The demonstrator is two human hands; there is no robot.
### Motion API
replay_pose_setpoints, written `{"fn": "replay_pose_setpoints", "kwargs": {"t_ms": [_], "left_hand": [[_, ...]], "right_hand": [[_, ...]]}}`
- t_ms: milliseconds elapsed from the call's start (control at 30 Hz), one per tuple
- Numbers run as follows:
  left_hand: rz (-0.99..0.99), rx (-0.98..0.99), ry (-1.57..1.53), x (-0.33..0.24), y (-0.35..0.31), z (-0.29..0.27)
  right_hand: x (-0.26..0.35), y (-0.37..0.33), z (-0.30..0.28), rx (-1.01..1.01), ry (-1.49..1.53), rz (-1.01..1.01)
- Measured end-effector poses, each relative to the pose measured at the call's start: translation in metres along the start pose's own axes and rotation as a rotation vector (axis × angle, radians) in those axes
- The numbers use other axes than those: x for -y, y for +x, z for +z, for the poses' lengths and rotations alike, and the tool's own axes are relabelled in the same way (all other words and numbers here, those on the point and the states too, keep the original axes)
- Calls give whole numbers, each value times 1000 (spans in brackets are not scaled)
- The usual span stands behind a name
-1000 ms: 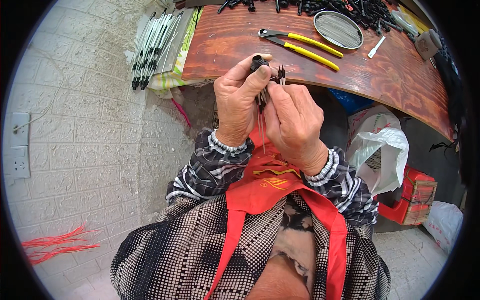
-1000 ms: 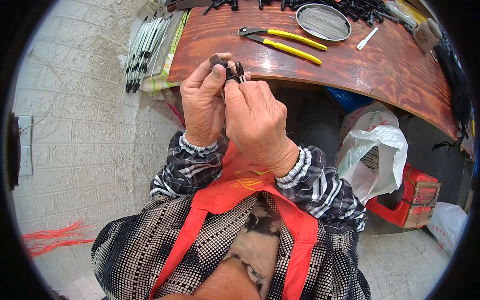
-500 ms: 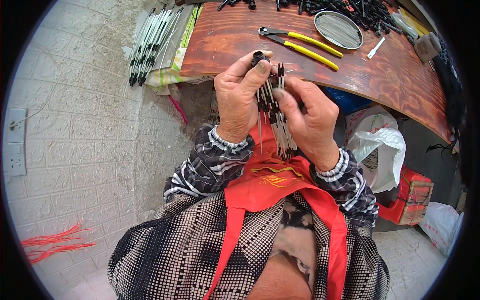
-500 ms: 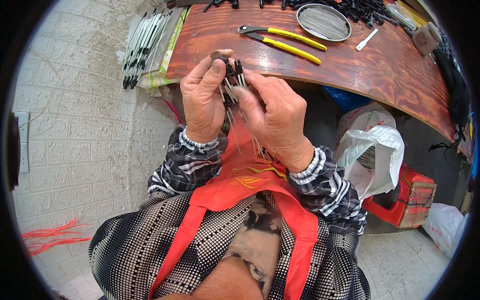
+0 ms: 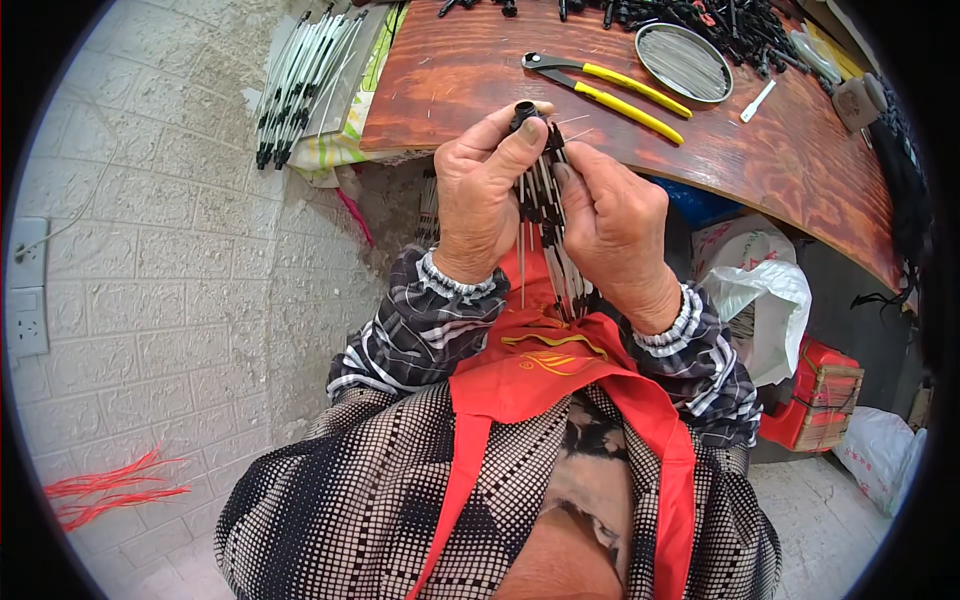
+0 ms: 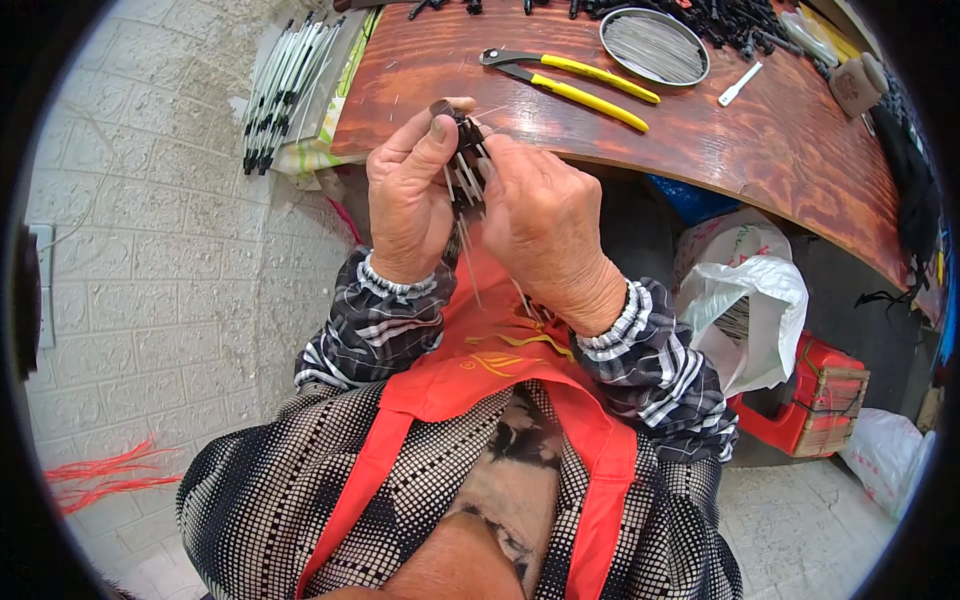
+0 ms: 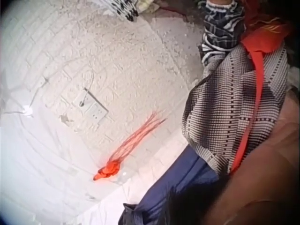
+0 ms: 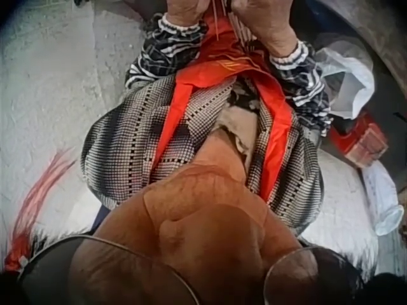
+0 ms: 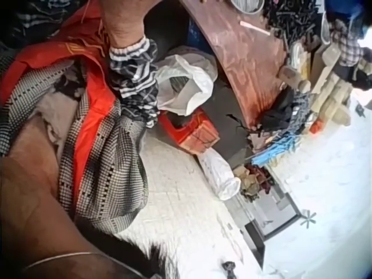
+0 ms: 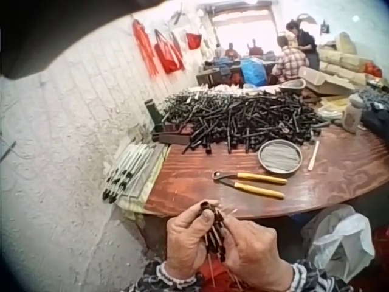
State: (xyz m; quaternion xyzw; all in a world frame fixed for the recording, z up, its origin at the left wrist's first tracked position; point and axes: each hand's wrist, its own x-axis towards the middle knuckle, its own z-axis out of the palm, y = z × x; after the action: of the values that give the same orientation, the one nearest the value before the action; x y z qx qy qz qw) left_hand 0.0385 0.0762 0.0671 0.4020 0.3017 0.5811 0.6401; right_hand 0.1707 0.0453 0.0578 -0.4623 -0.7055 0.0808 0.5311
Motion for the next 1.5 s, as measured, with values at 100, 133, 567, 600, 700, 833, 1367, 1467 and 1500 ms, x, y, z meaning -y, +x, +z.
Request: {"fn": "replay_pose_setpoints", "kwargs": {"t_ms": [100, 133, 567, 600, 700, 833, 1367, 1467, 1500], "left_hand": [[-16, -2, -4, 0, 2, -1], [-12, 3, 4, 0, 3, -1], [-23, 31, -36, 2, 6, -4], [-21, 33, -36, 0, 7, -3], [-101, 188, -46, -11, 8, -4], [-83, 250, 3, -12, 12, -7], [107, 186, 135, -5, 2, -1], [105, 144, 144, -3, 3, -2], [106, 123, 148, -2, 3, -2]], "right_hand": [[-2, -2, 5, -41, -9, -6], [-2, -2, 6, -62, -13, -10], [-1, -1, 1, -35, 109, 108], [0, -1, 1, -43, 94, 94], [4, -2, 0, -60, 66, 60], [8, 0, -4, -24, 223, 195], [8, 1, -2, 61, 442, 472], [5, 1, -2, 94, 516, 419], [2, 2, -3, 94, 517, 422]]}}
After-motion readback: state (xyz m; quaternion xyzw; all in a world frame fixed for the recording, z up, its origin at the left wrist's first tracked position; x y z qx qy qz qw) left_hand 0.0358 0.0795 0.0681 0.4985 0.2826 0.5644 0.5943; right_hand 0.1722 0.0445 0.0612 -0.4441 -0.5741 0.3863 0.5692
